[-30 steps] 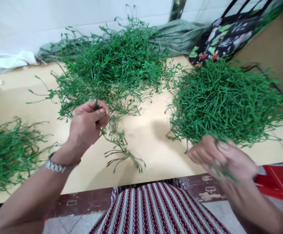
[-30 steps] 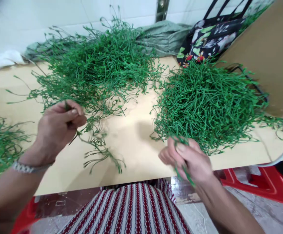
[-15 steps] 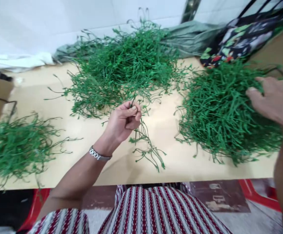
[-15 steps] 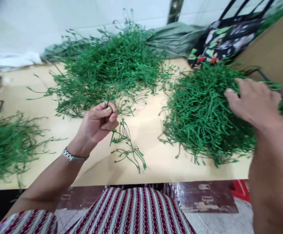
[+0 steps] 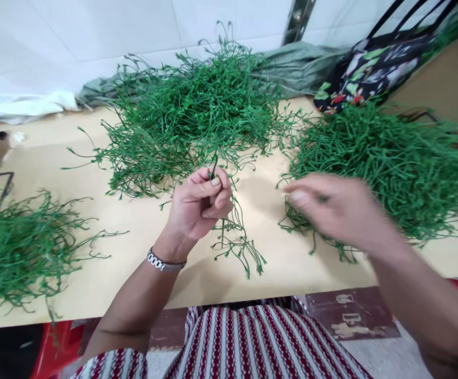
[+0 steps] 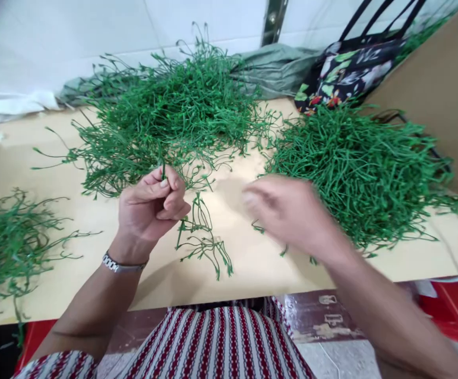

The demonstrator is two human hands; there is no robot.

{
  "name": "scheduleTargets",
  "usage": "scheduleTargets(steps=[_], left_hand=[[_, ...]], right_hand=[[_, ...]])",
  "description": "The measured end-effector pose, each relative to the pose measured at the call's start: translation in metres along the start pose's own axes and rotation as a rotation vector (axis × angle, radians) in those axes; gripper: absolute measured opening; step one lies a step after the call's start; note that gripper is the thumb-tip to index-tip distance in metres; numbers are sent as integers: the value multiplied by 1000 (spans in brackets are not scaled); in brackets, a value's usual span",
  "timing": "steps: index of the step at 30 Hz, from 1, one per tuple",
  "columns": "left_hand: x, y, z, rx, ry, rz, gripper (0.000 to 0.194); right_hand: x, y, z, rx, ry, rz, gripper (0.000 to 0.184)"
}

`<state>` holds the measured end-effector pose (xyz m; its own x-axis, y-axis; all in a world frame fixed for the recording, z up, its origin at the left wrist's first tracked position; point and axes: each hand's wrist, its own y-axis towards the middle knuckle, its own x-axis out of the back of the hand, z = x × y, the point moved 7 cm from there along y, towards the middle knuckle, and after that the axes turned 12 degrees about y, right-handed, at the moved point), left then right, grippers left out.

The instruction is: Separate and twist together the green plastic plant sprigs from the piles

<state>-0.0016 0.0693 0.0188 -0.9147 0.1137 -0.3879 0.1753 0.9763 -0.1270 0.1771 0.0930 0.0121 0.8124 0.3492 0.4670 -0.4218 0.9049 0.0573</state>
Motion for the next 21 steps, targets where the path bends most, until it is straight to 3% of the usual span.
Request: scheduleTargets(steps=[4,6,10,13,17,21], left_hand=[[-13,-5,-8,-53,22,55,11],[-11,-8,-14,-111,47,23,11],[13,-13,-23,-274,75,-173,8],[39,-16,-21,-358,12,-364,7],[79,-28,-25,-420,-63,-553,8],[128,-68,-59,-545,73,-761,9]], right_hand=[[-77,6,-11,-119,373,357,28],[-95,6,-14,-148,552,394,33],[-86,3,-28,-252,656,143,37],[-77,-7,-30,-312,594,66,36],[-68,-17,-13,-182,317,60,38],[-54,-25,-14,-84,202,4,36]])
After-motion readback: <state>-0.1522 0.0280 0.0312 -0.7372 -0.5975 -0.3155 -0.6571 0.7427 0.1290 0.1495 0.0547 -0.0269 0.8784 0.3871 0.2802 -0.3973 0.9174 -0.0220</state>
